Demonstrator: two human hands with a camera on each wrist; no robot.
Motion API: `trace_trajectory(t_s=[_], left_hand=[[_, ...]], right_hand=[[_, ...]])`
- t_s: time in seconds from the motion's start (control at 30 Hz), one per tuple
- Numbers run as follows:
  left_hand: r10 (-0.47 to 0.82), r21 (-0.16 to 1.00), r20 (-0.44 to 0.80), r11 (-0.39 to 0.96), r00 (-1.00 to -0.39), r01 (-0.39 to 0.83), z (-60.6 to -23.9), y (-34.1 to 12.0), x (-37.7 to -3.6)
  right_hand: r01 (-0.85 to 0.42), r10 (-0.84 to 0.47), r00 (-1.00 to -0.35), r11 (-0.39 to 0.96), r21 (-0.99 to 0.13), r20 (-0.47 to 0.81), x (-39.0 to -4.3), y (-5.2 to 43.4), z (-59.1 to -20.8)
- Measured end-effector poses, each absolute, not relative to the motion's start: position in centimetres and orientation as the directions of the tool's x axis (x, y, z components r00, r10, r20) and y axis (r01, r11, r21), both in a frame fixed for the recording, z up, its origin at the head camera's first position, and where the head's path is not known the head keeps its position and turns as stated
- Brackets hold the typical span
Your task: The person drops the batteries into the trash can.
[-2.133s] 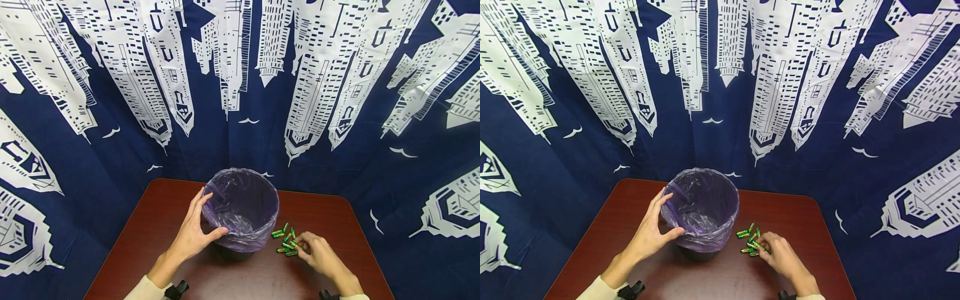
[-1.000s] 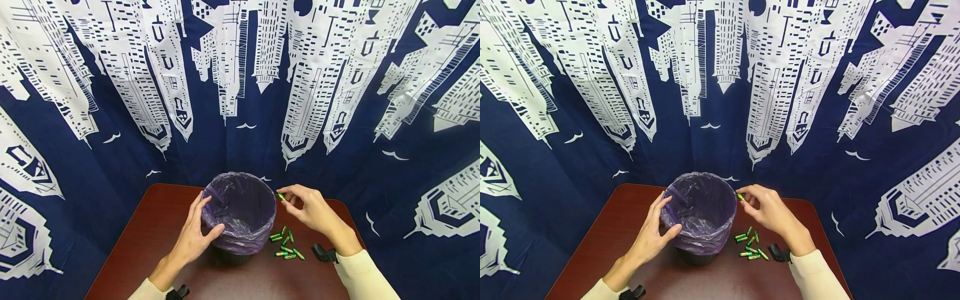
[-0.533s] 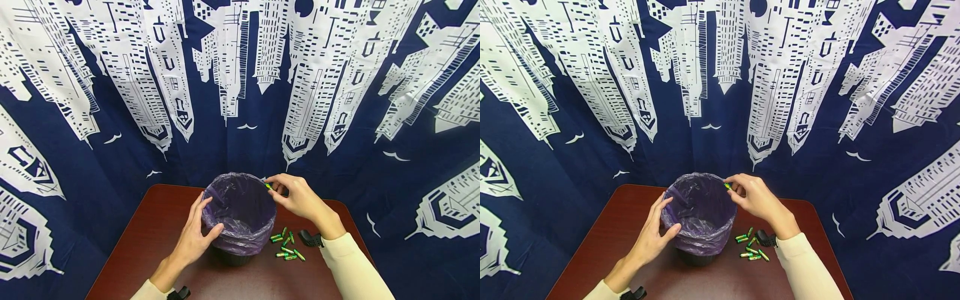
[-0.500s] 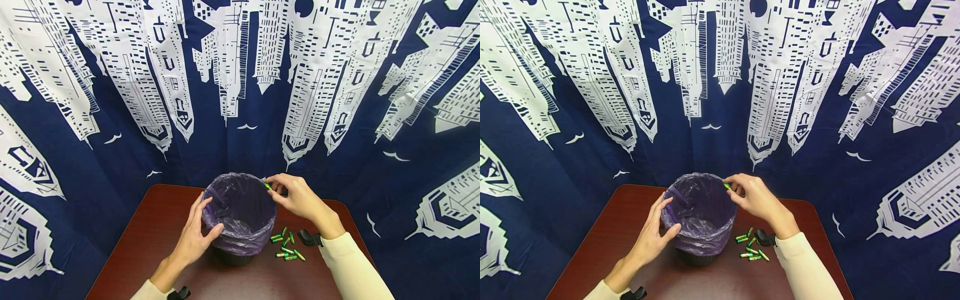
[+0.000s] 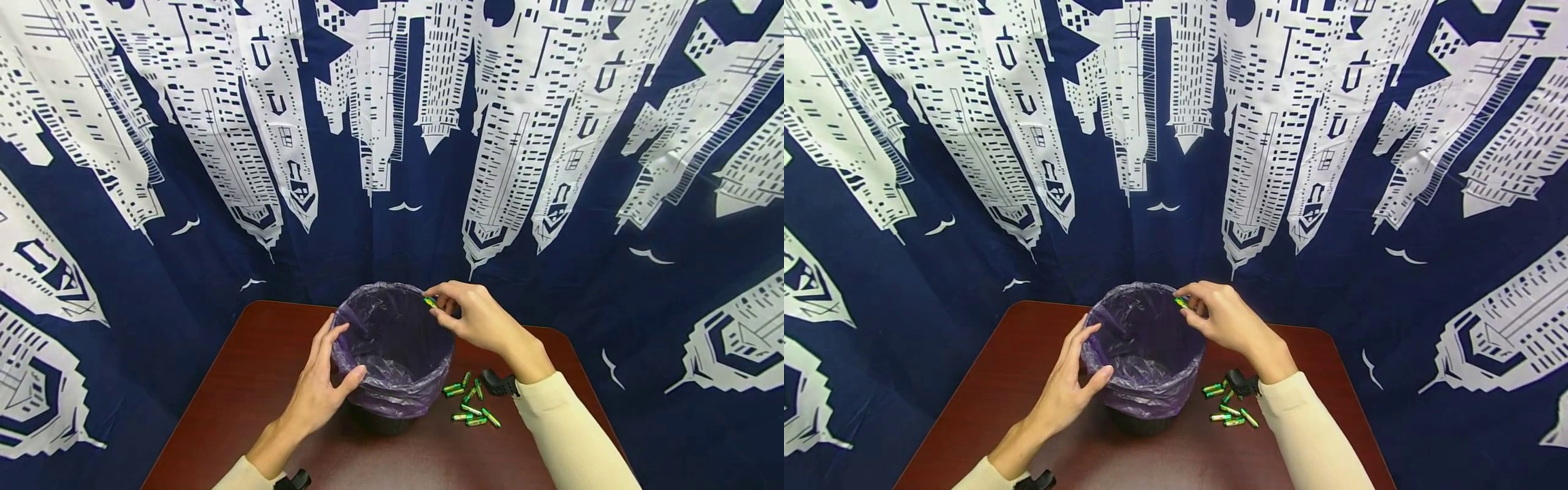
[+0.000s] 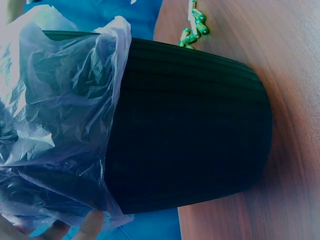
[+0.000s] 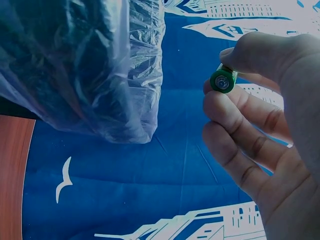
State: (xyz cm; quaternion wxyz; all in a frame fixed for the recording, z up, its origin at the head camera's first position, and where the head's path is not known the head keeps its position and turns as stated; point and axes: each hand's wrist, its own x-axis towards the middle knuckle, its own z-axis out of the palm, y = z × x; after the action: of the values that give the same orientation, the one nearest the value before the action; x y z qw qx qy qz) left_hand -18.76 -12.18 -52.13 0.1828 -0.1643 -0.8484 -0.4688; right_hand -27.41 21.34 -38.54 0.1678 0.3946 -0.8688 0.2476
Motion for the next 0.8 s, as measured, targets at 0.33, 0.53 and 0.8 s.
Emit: trace_trajectory(t_s=[0.33,0.53,0.8], left_hand=[[0.112,0.737,0.464,0.501,-0.879,0.453,-51.8,-12.0,-18.6],[0.117,0.742,0.463,0.490,-0.878,0.457,-51.7,-12.0,-18.6],[0.120,0.737,0.449,0.511,-0.886,0.442,-51.8,-12.1,-18.7]], right_hand=[[-0.720,-0.599,-0.691,0.619,-0.313,0.405,-27.3,21.4,-38.8],[-0.706,-0.590,-0.706,0.632,-0.321,0.392,-27.0,21.9,-39.2],[-0.708,-0.584,-0.704,0.623,-0.333,0.403,-26.7,23.0,-40.0]])
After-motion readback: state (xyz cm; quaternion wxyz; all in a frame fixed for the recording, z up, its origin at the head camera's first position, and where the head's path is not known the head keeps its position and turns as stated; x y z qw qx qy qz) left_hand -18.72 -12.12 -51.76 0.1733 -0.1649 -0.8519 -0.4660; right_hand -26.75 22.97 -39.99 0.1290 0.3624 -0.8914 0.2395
